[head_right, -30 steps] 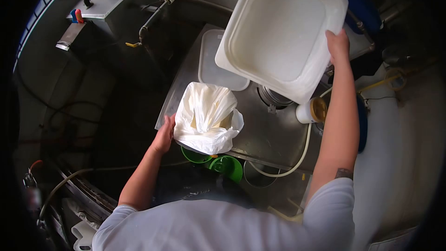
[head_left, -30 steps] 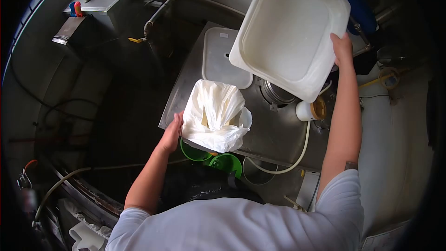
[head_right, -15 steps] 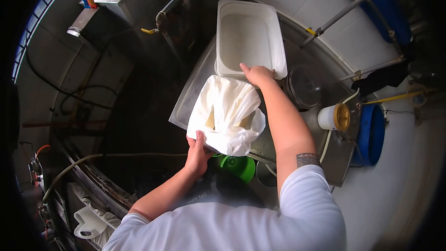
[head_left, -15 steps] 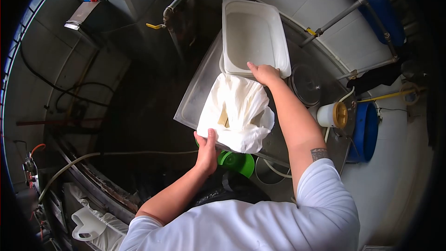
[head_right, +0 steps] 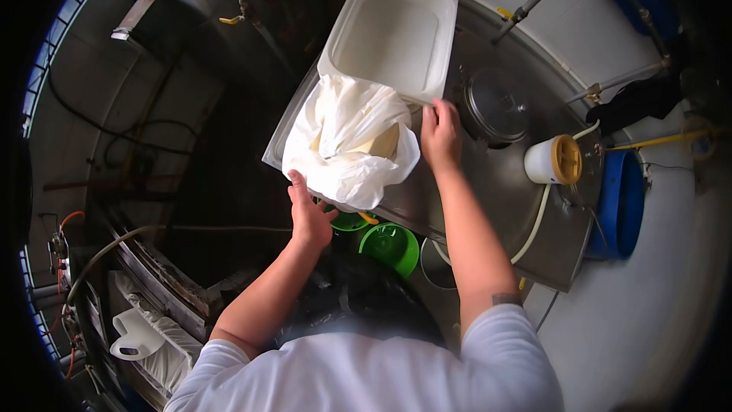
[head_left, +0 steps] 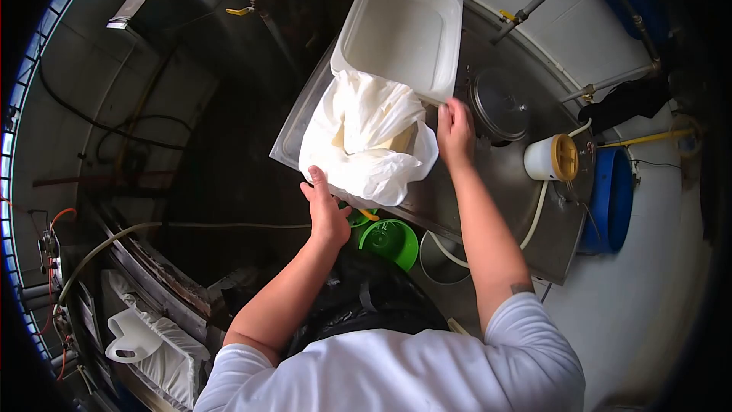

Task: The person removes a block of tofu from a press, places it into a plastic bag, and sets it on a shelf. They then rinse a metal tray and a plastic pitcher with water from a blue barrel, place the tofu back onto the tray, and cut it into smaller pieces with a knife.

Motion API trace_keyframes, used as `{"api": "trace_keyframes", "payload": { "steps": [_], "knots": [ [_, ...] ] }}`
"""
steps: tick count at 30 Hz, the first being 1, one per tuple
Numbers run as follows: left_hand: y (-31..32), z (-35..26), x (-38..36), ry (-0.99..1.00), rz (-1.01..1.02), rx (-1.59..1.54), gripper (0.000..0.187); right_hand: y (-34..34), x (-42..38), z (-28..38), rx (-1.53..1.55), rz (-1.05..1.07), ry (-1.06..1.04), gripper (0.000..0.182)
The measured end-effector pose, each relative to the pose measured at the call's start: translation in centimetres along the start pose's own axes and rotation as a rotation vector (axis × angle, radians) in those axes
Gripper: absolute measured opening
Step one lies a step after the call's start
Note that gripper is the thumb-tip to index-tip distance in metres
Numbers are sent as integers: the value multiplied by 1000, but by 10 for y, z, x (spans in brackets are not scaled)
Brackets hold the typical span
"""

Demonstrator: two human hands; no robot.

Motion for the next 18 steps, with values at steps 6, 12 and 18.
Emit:
{"api": "trace_keyframes", "payload": {
  "steps": [6,12,18],
  "knots": [
    [38,39,4,75,62,-301,103,-92,-228,-107,-705,529,197,83],
    [74,27,12,134,-10,-391,116,-100,-236,-106,-682,531,148,83],
    [81,41,-1,111,18,-294,109,-99,-239,-109,-675,528,136,83]
  ]
}}
Point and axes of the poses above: each hand's wrist, its own x-axis towards the middle knuckle, its own y-axis out of the palm, z = x × y, the point moved 10 cm from there along x, towards the middle knuckle, and after that the axes turned 10 degrees about -z, right-handed, at the moved point
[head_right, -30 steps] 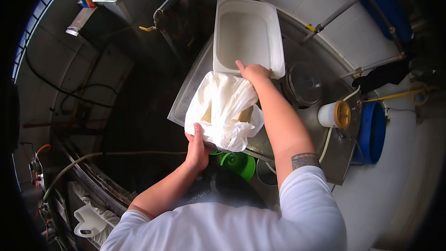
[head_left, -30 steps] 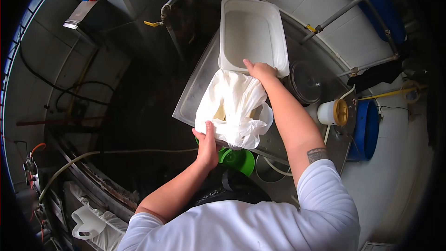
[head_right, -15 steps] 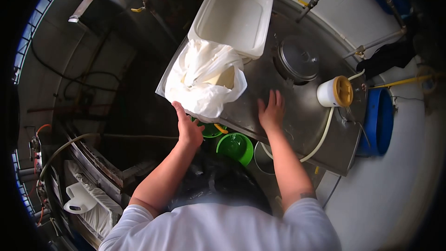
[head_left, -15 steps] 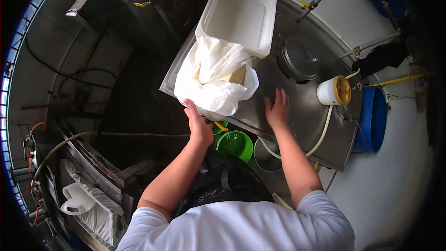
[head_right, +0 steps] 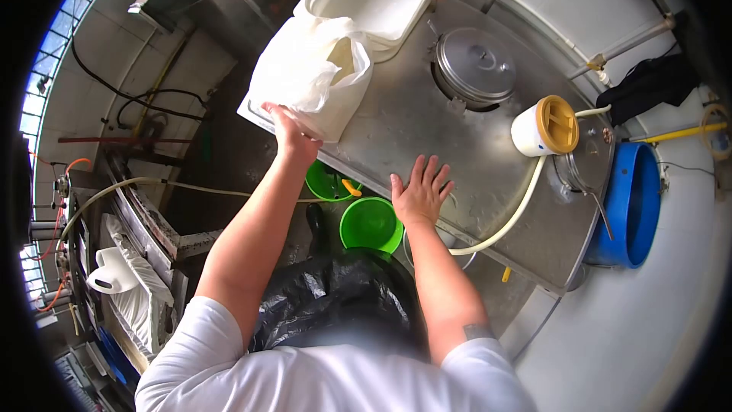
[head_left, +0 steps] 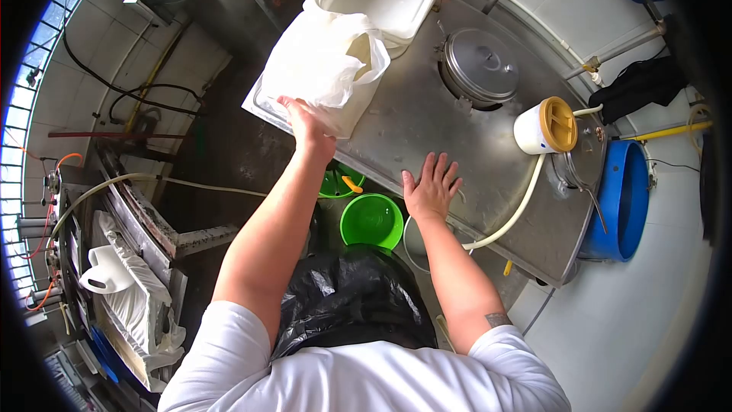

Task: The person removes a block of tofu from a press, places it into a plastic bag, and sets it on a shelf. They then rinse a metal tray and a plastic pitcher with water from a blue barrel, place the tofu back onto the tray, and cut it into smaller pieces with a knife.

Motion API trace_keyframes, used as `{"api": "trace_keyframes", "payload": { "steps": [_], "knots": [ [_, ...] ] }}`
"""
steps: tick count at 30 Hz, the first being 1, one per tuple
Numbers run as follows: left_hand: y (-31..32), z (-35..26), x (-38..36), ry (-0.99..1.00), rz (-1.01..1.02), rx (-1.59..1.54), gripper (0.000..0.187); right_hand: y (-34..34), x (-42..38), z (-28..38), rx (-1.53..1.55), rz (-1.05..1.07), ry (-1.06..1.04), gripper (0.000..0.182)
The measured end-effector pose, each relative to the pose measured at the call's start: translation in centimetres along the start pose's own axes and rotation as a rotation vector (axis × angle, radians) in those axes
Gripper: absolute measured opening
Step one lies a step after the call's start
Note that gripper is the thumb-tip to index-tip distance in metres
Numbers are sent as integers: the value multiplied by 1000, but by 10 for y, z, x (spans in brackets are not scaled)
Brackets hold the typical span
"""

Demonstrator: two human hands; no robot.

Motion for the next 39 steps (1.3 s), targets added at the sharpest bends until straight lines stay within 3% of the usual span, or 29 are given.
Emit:
{"api": "trace_keyframes", "payload": {
  "steps": [1,2,7,11,13,15,17,19,20,22,25,26,28,30,31,33,34,36,37,39],
  "knots": [
    [1,-4,-11,34,7,15,108,0,0,0,5,-5,0,83],
    [-15,-8,-20,86,-156,94,114,0,-1,-1,8,-6,-1,83],
    [-97,-7,-11,126,-272,318,110,0,0,2,16,-80,-33,84],
    [-169,-29,20,248,-356,592,78,3,1,3,-23,-79,-38,86],
    [-187,-54,35,361,-392,595,50,3,4,6,-43,-78,-46,87],
    [-189,-87,66,520,-353,579,34,0,6,9,-44,-40,-27,86],
    [-161,-140,96,773,-316,702,24,-2,27,12,-40,-68,-24,78],
    [-92,-199,106,1117,-255,764,21,24,53,-8,77,133,248,68],
    [-54,-219,118,1161,-183,736,20,35,74,3,69,142,256,68],
    [30,-252,147,1163,-58,722,20,24,142,28,52,-215,234,64],
    [142,-273,216,1082,91,807,31,94,181,15,-396,-176,291,83],
    [168,-274,243,1080,48,836,35,111,187,9,-596,-137,304,87],
    [210,-273,300,1076,10,869,39,112,183,3,-511,-171,294,85],
    [238,-260,357,1155,-129,1244,37,112,180,-2,-532,-166,304,82],
    [254,-256,402,1151,-126,1251,37,110,183,-1,-533,-159,307,82],
    [264,-262,487,1155,-439,1591,36,114,184,-9,-456,-99,421,82],
    [272,-275,482,1150,-433,1601,36,108,188,-4,-412,-50,485,81],
    [332,-269,450,1459,-110,2407,32,99,186,-1,-387,-27,437,82],
    [332,-265,462,1456,-102,2410,32,99,184,1,-360,-16,384,82],
    [331,-268,475,1673,-321,2196,39,102,179,-7,-378,43,377,83]
  ]
}}
Point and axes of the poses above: each hand's wrist, its own x-axis towards the middle knuckle, its own y-axis out of the palm, z = x × y, the point moved 10 cm from there along x, towards the middle knuckle, and after that the axes turned 10 degrees about -z, right-handed, at the moved point
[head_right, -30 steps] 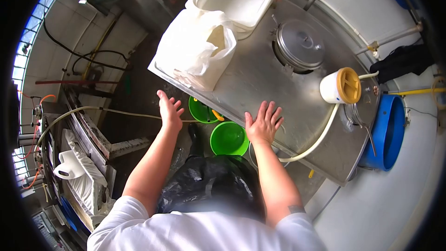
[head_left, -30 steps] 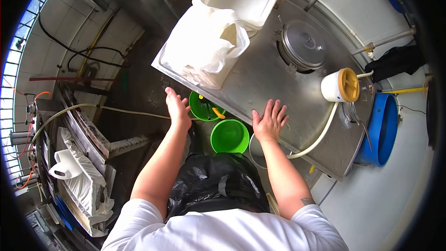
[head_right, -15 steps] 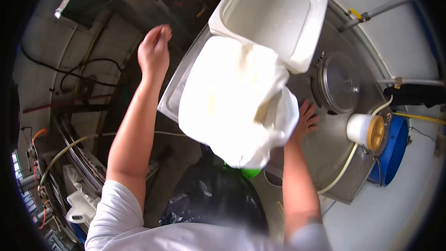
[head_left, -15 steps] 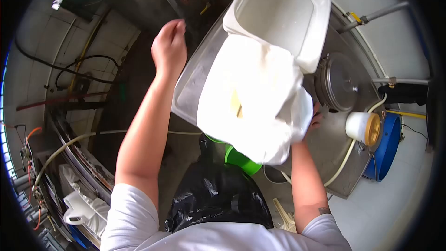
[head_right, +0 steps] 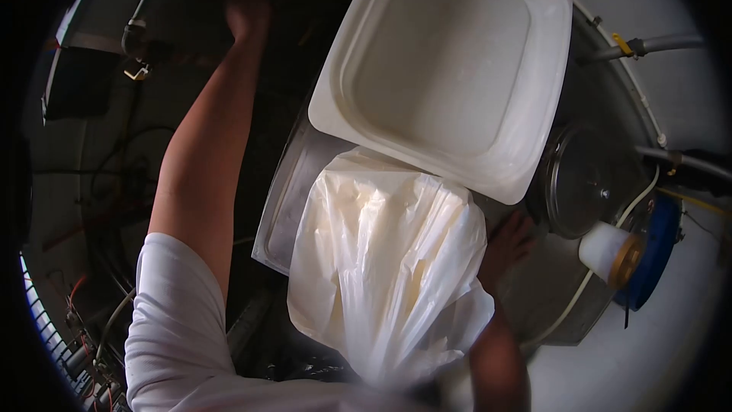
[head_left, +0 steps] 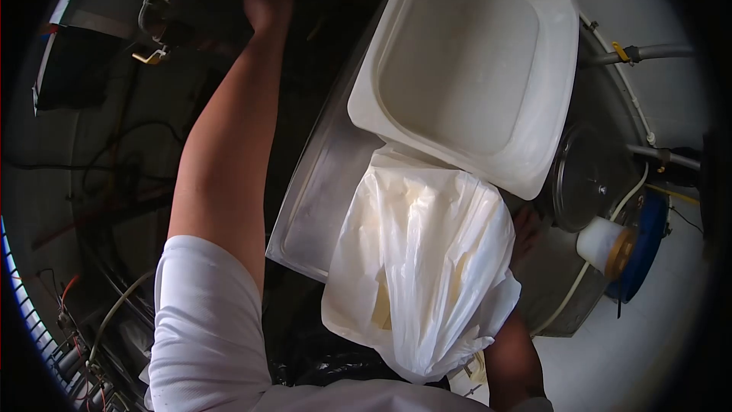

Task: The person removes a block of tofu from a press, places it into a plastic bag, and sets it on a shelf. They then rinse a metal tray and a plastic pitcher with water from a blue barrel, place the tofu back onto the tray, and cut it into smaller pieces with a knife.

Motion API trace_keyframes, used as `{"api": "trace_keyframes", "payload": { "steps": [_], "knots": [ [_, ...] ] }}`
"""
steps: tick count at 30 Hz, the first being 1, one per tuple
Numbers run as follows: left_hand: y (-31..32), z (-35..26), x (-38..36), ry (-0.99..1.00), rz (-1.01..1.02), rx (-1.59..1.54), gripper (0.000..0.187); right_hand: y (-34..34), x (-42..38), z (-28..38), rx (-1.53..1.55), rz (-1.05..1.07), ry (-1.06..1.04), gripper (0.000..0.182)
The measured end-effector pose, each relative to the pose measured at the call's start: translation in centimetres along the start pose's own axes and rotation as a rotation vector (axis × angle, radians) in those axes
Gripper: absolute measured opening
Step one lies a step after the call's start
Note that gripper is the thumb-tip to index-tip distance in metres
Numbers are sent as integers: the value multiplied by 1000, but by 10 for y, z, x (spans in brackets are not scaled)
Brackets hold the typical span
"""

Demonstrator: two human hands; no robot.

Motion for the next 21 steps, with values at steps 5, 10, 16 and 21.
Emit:
{"api": "trace_keyframes", "payload": {
  "steps": [5,10,16,21],
  "knots": [
    [54,27,-40,-503,-151,-709,46,-4,2,5,-52,66,43,87],
    [-2,44,-15,-364,-95,-549,33,-7,-1,8,30,58,134,91],
    [52,-19,-69,-11,85,-5,46,-18,-1,12,-36,78,90,84],
    [-73,18,-160,-360,-119,-1130,28,3,-4,6,-899,-342,-267,68]
  ]
}}
Point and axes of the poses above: each hand's wrist, its own x-axis towards the middle knuckle, its own y-axis out of the palm, z = x × y, the point moved 10 cm from there along x, towards the middle knuckle, and after that the axes turned 10 degrees about -z, right-handed, at the moved point
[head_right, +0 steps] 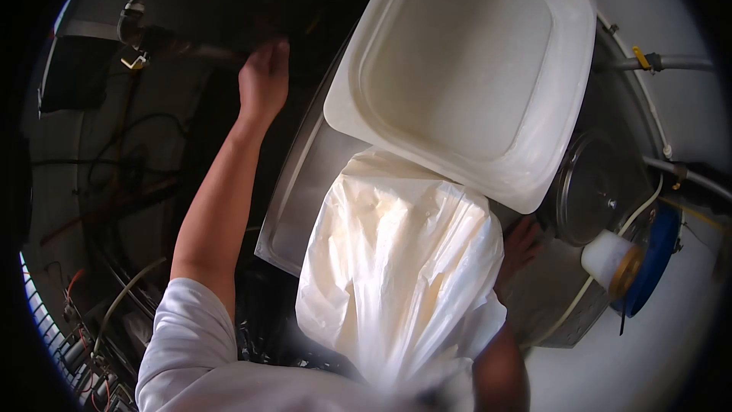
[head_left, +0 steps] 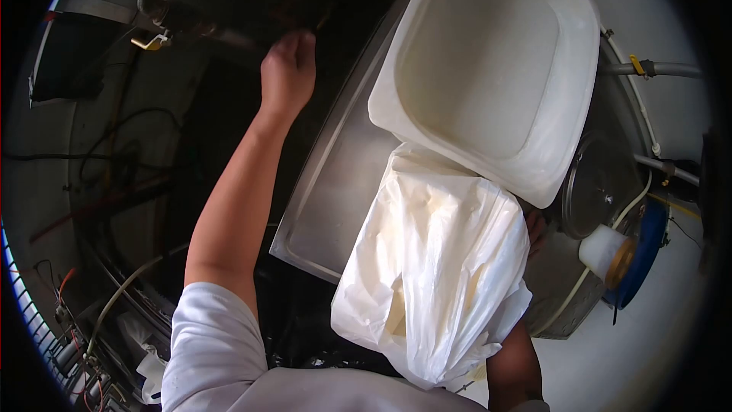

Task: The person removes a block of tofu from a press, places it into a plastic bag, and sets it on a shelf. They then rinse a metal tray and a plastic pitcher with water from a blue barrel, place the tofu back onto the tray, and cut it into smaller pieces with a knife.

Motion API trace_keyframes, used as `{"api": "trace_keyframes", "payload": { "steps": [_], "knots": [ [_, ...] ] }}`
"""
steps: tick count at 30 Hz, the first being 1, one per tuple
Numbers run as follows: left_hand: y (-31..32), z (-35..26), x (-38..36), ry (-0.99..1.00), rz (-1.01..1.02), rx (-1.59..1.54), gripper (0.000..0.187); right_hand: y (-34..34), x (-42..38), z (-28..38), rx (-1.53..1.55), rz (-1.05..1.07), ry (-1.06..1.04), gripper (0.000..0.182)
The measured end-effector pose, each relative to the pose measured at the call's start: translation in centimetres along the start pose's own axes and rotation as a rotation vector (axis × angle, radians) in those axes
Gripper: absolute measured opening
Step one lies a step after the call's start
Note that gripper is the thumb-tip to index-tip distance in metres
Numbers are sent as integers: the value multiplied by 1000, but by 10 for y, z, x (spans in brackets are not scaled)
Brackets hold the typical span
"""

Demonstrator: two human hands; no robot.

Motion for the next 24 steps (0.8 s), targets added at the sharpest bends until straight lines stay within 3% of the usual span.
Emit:
{"api": "trace_keyframes", "payload": {
  "steps": [1,3,5,7,9,11,17,19,21,23,24],
  "knots": [
    [-18,-11,-18,-54,44,-46,24,-3,1,-3,76,20,3,64],
    [-79,-25,-34,320,-185,43,30,2,-1,3,133,-57,124,63],
    [-149,-46,-22,502,-520,185,48,-3,0,-3,188,-139,243,62],
    [-187,-67,14,639,-642,254,59,6,0,-2,504,3,271,66],
    [-184,-64,56,702,-435,480,54,-1,3,-6,638,89,299,66],
    [-183,-33,75,760,-338,365,47,-6,5,-9,669,119,300,67],
    [-173,-5,83,593,-159,297,29,-18,3,-15,704,159,294,69],
    [-159,8,72,322,-133,264,32,-22,5,-17,700,158,294,70],
    [-165,-6,64,285,-190,233,48,-26,5,-20,704,162,294,71],
    [-177,-24,39,390,-317,222,61,-30,10,-22,708,163,292,72],
    [-178,-10,21,103,-195,80,70,-33,11,-23,706,168,294,72]
  ]
}}
Point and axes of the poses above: each hand's wrist, its own x-axis towards the middle knuckle, its own y-axis out of the palm, z = x × y, the point moved 10 cm from there along x, towards the middle knuckle, and after that the axes turned 10 degrees about -z, right-handed, at the moved point
